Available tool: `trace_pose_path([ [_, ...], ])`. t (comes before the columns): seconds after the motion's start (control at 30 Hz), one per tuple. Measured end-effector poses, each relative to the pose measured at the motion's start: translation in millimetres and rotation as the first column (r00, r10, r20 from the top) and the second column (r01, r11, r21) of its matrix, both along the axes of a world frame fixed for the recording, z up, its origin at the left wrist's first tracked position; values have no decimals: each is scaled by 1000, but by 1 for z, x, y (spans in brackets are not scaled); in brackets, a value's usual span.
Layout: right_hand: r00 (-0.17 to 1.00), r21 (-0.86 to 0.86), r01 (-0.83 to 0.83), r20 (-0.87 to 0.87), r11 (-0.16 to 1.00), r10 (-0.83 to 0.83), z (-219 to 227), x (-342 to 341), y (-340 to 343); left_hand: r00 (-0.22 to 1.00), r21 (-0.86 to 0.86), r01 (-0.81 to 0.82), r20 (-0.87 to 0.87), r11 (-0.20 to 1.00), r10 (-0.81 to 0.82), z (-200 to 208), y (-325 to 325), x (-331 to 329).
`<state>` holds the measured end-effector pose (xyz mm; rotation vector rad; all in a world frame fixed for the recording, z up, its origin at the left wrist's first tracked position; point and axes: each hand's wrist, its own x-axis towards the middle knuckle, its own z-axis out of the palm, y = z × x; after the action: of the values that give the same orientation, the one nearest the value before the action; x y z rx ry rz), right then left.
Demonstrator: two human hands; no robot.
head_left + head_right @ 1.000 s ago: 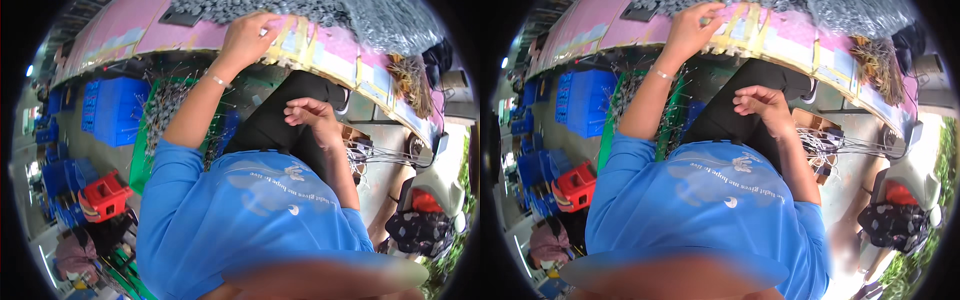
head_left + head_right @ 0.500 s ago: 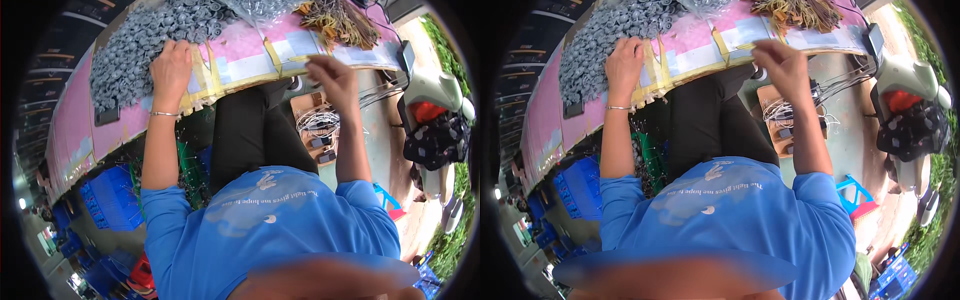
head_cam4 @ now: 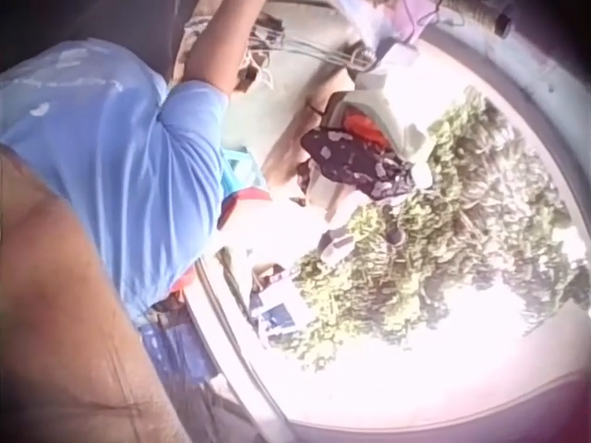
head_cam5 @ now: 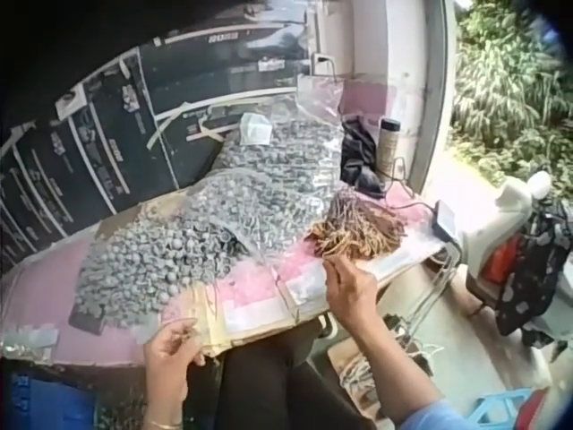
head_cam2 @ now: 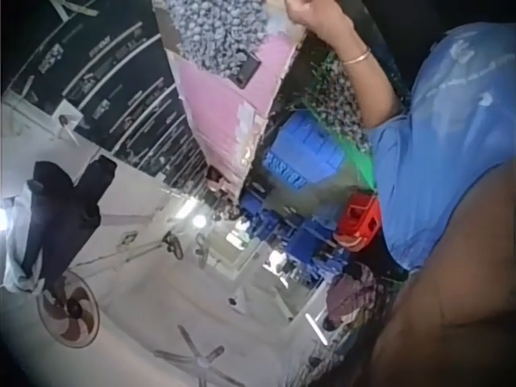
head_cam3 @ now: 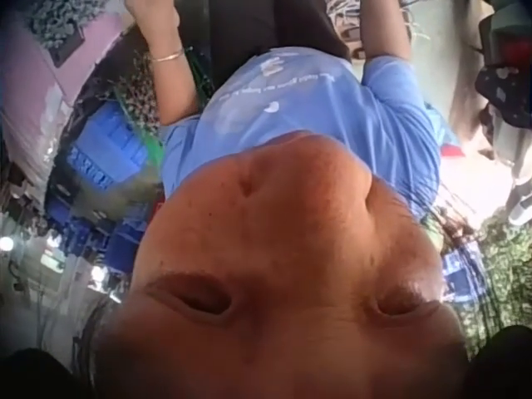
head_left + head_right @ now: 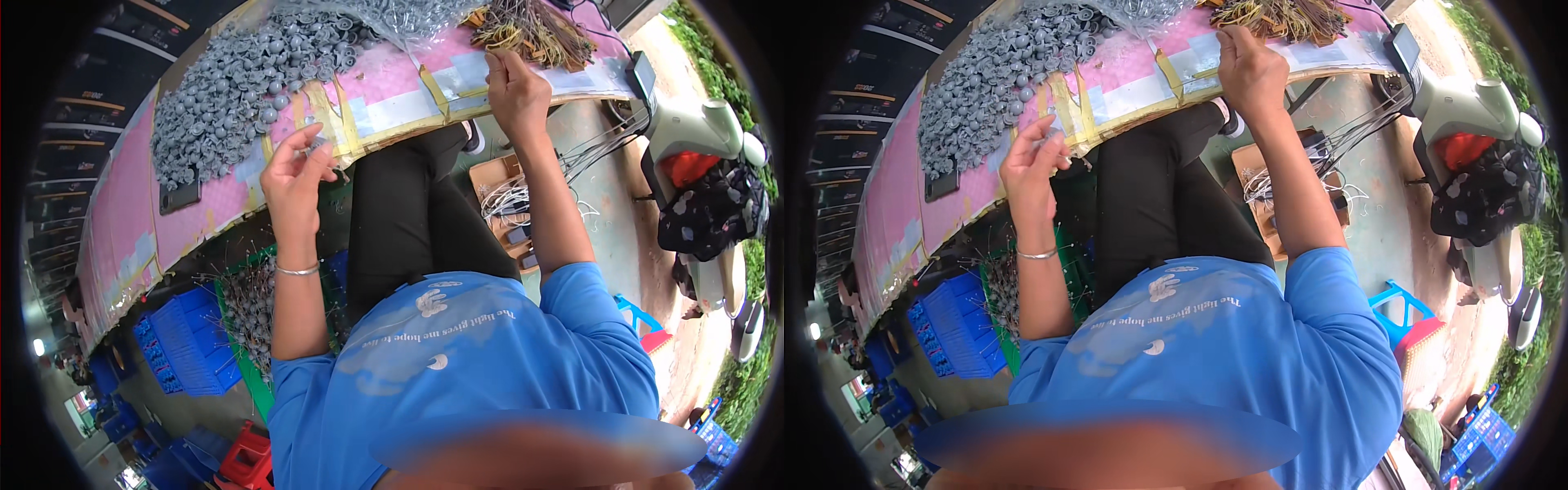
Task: Assembling small components onto a wire or rod at a workbench.
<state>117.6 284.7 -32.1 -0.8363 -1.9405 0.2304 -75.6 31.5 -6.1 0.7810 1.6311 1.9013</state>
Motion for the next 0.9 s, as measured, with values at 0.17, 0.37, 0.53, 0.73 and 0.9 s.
trace_pose_path([
  [0.17,950,-161,-257,-222,953,219,14,-17,-47,979,8,110,172,994,-109,-13,-24,35],
  [0.37,685,-562,-723,-505,402,525,2,-27,-127,914,19,188,364,982,-182,-22,-39,62],
  [0.53,498,-563,-826,-758,-36,421,11,-10,-157,909,21,155,388,988,-151,-21,-44,69],
  [0.73,614,-685,-728,-623,42,483,19,10,-166,948,13,188,261,982,-185,-24,-45,70],
  [0.9,663,-733,-679,-590,38,462,23,11,-170,961,78,181,196,980,-193,-11,-51,76],
])
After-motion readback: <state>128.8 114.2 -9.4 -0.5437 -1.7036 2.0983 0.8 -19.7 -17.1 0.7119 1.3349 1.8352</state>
